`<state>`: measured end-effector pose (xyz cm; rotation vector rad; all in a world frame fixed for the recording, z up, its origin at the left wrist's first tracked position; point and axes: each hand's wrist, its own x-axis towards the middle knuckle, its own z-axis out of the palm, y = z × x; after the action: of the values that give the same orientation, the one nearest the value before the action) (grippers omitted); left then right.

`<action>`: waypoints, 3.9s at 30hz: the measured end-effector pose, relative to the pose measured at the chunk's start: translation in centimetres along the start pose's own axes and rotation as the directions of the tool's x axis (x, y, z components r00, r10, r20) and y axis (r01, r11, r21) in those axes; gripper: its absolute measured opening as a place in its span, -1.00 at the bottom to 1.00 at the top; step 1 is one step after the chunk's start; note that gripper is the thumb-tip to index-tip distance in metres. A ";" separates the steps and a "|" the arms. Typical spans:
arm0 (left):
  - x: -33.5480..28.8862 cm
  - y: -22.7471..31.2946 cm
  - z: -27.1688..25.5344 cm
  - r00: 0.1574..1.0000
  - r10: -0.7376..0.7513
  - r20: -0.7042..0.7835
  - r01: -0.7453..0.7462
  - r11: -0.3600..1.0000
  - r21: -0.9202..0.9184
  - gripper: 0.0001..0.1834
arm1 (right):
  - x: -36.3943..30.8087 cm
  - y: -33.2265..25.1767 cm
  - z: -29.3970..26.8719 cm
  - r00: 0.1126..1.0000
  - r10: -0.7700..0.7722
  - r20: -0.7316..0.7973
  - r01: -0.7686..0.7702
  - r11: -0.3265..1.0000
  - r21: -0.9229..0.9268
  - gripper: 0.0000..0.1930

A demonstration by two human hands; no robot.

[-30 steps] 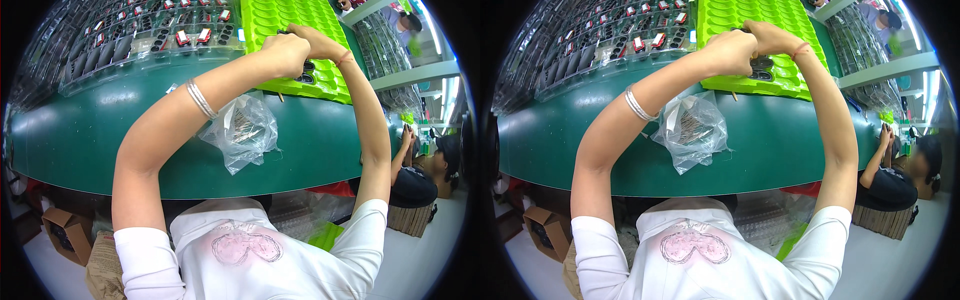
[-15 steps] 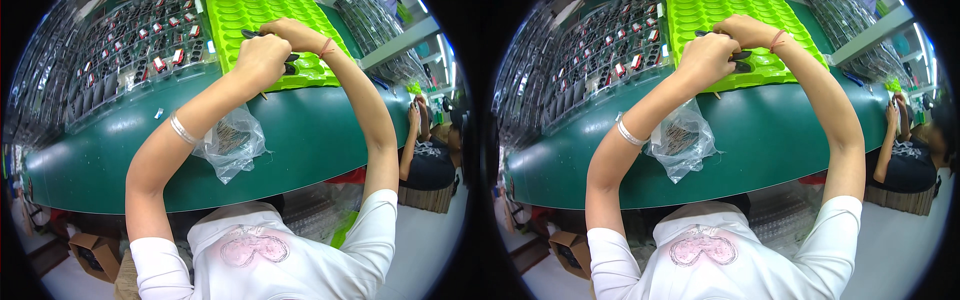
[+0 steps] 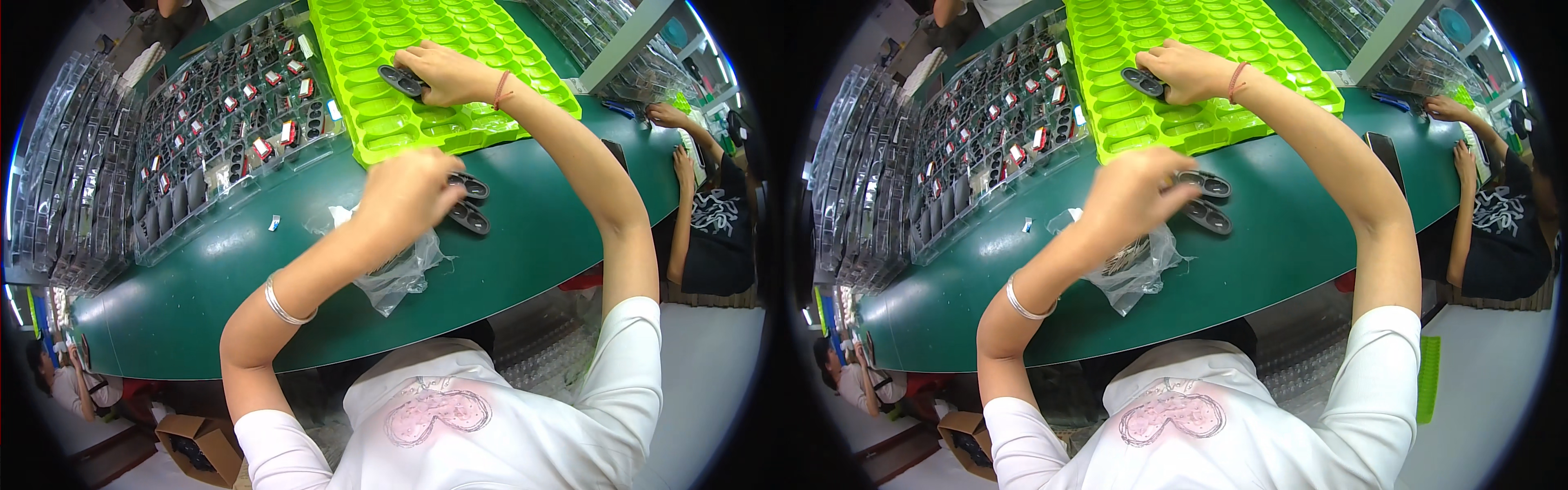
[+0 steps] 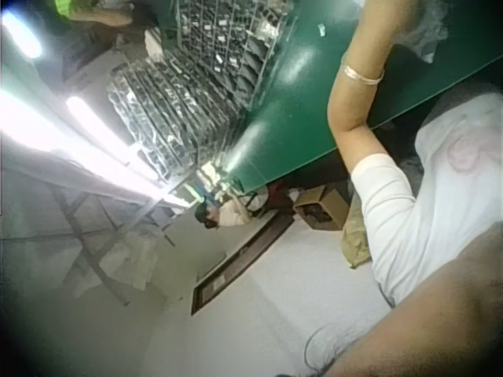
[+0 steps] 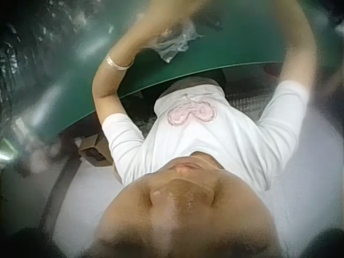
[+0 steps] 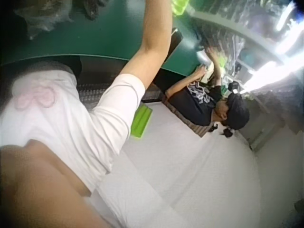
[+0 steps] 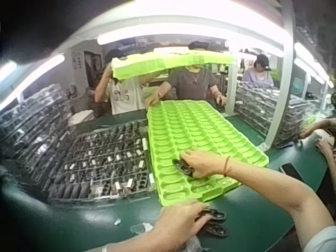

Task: The person assembles small electronic devices, likely wireless earbuds, at a factory workstation. They use a wooden stick to manipulate internal components, insert small metal pins, and place the finished units into a green plastic tray.

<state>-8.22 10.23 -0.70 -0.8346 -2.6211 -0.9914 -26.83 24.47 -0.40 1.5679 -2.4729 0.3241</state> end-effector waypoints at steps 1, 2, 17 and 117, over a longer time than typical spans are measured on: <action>1.0 -0.4 -0.9 0.996 -0.016 -0.084 0.028 0.990 0.142 -0.77 | -0.3 -0.2 -0.1 1.000 0.009 -0.027 -0.009 1.000 0.014 -0.62; 2.1 -1.2 -1.4 0.981 -0.043 -0.190 0.084 0.973 0.214 -0.73 | -0.7 0.2 -0.1 0.999 -0.005 -0.046 0.005 1.000 0.000 -0.62; 7.1 -9.7 -3.4 0.974 -0.185 -0.128 0.223 0.869 0.442 -0.76 | -10.6 -7.8 -5.4 0.938 0.331 0.104 -0.347 0.878 0.329 -0.67; -11.9 -1.2 -7.2 0.811 -0.572 0.118 0.398 0.393 -0.829 -0.24 | -11.6 -15.5 -0.7 0.885 0.455 -0.096 0.107 0.000 0.994 -0.72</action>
<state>0.82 -0.39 -0.51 0.0199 -2.1361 -2.4592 -7.95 28.23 -1.75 1.0344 -1.8703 2.6922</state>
